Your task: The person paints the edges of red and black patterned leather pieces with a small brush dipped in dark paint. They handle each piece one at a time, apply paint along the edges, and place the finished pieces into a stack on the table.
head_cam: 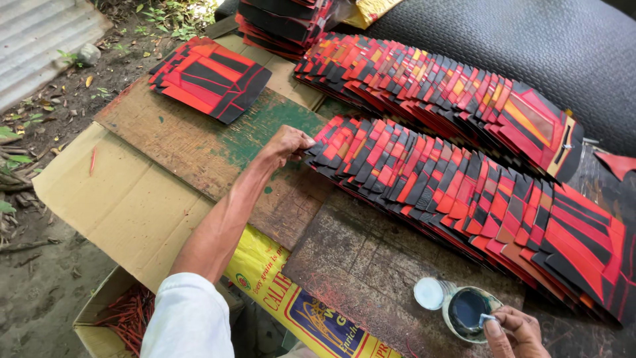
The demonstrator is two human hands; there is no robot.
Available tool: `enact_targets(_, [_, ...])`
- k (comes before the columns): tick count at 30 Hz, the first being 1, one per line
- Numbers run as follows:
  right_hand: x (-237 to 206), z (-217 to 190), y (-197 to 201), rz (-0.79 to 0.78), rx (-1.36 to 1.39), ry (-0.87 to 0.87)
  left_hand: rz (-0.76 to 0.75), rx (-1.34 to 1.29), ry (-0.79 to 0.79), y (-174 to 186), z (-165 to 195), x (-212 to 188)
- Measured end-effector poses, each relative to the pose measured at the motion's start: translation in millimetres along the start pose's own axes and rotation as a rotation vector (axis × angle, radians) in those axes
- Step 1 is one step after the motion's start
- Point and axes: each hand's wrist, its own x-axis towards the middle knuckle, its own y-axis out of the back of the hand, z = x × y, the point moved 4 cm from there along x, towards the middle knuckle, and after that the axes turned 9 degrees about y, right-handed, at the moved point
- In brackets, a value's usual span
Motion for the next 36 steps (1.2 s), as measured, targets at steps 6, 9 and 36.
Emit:
enact_targets(6, [9, -83, -9, 0.031, -0.132, -0.186, 0.249, 0.189, -0.561, -3, 48, -33])
enact_targets(9, [23, -119, -21, 0.022, -0.057, -0.207, 0.493, 0.406, -0.800, 15, 90, -72])
enact_targets(36, [87, -207, -120, -0.622, -0.828, 0.587, -0.254, -1.135, -0.123, -80, -69, -170])
